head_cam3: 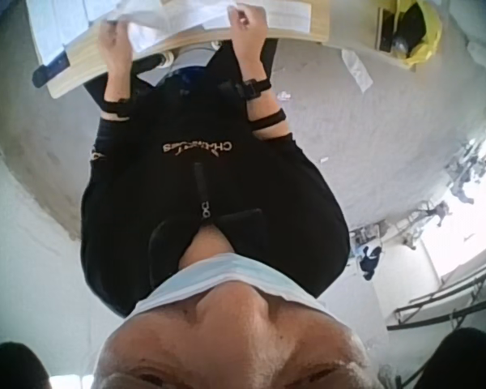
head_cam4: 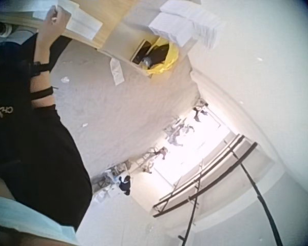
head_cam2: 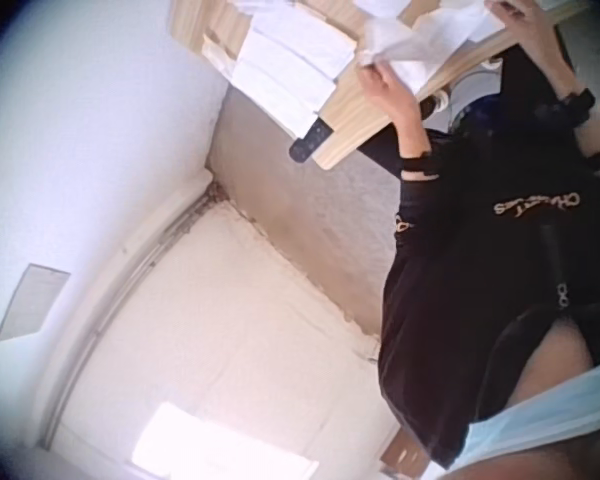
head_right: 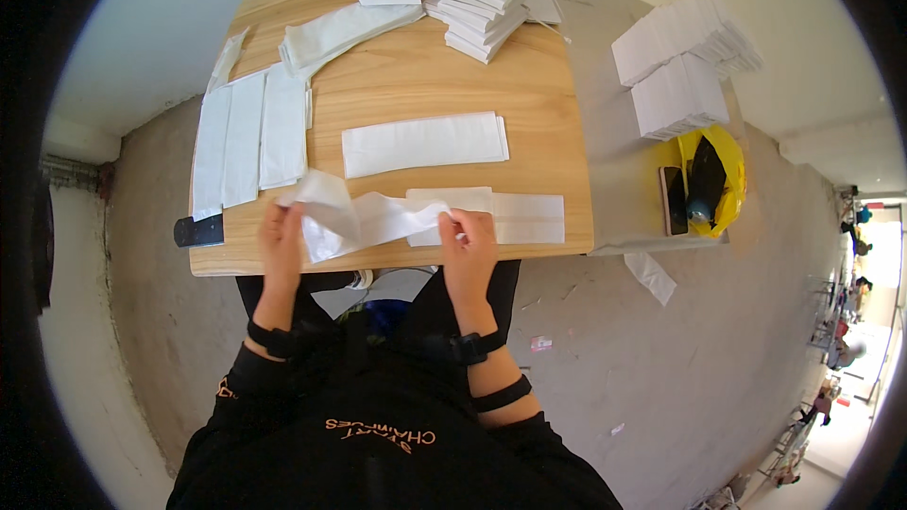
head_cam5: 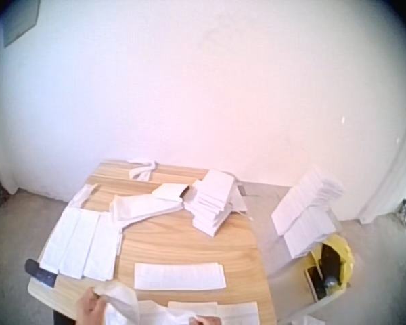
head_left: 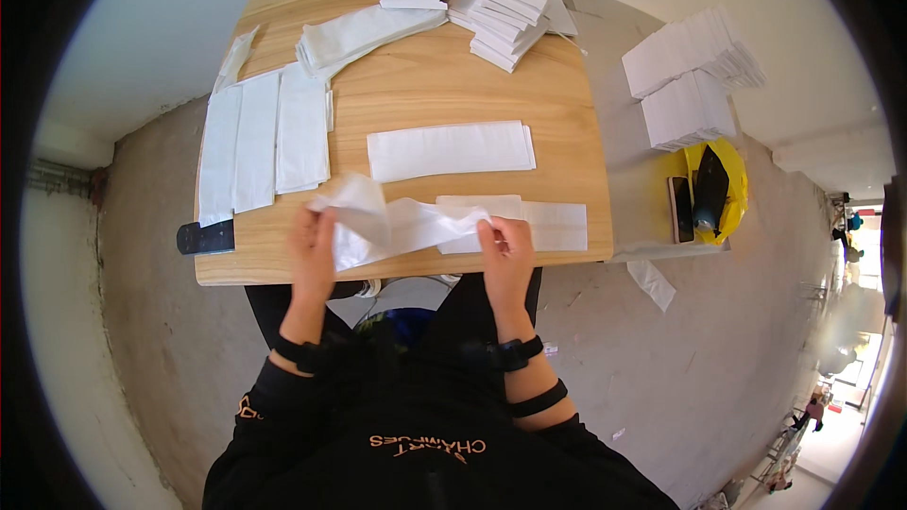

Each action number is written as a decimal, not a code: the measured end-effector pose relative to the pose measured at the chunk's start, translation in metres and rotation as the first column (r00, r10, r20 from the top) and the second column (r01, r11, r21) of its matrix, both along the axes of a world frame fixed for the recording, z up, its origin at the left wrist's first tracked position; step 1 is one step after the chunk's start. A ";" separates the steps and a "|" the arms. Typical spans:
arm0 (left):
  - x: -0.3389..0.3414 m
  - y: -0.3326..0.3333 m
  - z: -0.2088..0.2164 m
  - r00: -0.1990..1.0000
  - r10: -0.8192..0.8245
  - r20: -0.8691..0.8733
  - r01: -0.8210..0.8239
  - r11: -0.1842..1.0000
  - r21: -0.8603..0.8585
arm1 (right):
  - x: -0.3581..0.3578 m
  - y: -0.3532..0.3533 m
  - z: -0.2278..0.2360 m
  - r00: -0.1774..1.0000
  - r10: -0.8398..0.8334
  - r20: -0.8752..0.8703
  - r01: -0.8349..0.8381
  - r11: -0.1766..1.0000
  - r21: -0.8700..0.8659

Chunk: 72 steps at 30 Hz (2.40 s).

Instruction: Folding white rectangular paper or plastic sleeves on a wooden table.

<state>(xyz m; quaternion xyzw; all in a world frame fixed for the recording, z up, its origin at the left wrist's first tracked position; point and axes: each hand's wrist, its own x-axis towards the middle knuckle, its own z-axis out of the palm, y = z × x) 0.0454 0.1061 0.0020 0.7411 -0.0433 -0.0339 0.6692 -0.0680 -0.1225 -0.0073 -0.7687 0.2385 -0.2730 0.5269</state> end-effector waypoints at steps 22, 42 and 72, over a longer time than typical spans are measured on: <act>-0.006 0.071 -0.001 0.709 0.104 0.697 -0.656 0.460 0.598 | -0.033 -0.025 -0.033 0.960 -0.222 -0.170 0.209 0.974 -0.088; -0.042 -0.029 -0.020 0.665 -0.745 0.052 0.239 0.278 0.930 | -0.038 -0.037 -0.028 0.937 -0.273 -0.219 0.256 0.961 -0.103; -0.038 -0.030 -0.014 0.641 -0.766 0.039 0.291 0.289 0.912 | -0.067 -0.149 -0.047 0.866 -0.265 -0.424 0.338 0.935 0.104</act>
